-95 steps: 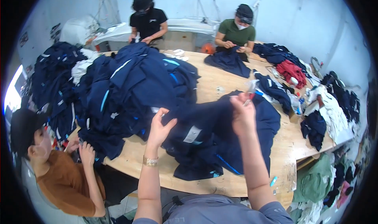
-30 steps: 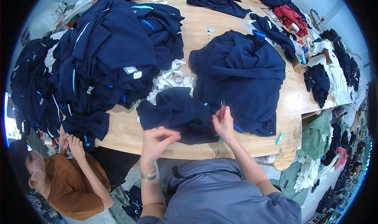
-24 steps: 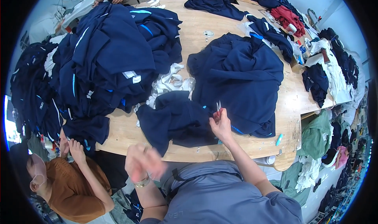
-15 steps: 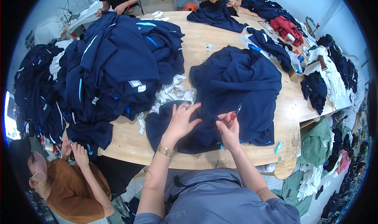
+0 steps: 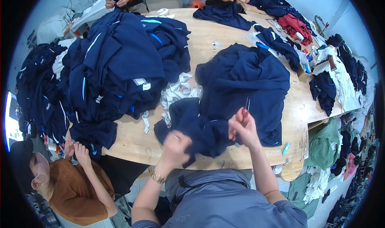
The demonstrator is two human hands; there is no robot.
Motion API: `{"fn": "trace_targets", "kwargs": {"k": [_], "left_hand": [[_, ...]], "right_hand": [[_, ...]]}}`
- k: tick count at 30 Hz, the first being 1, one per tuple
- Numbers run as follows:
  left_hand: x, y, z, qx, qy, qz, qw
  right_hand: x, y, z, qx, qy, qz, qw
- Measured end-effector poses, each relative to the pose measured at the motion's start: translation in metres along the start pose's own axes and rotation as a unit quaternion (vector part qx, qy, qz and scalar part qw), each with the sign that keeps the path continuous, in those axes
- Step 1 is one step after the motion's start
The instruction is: Trimming loose threads from blue garments using a small pair of thread snips.
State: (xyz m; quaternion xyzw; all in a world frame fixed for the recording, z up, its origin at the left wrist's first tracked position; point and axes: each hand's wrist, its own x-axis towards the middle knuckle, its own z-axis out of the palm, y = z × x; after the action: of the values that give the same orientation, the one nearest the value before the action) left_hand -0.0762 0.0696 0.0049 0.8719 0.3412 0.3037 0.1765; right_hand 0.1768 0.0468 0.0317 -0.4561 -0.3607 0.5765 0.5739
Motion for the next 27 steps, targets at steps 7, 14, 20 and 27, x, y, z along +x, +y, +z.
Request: {"fn": "trace_targets", "kwargs": {"k": [7, 14, 20, 27], "left_hand": [[-0.074, -0.008, 0.004, -0.119, 0.066, -0.443, 0.886], [-0.059, -0.016, 0.03, 0.086, 0.057, -0.403, 0.909], [-0.063, -0.025, 0.04, 0.126, 0.046, -0.339, 0.931], [-0.061, -0.037, 0.016, -0.013, -0.05, -0.46, 0.886]], "right_hand": [[0.023, 0.037, -0.022, -0.301, 0.117, 0.075, 0.944], [0.01, 0.068, 0.004, -0.618, 0.043, 0.011, 0.785], [-0.036, 0.092, -0.01, -0.561, 0.055, -0.111, 0.818], [-0.053, 0.111, -0.037, -0.236, 0.132, 0.074, 0.96]]}}
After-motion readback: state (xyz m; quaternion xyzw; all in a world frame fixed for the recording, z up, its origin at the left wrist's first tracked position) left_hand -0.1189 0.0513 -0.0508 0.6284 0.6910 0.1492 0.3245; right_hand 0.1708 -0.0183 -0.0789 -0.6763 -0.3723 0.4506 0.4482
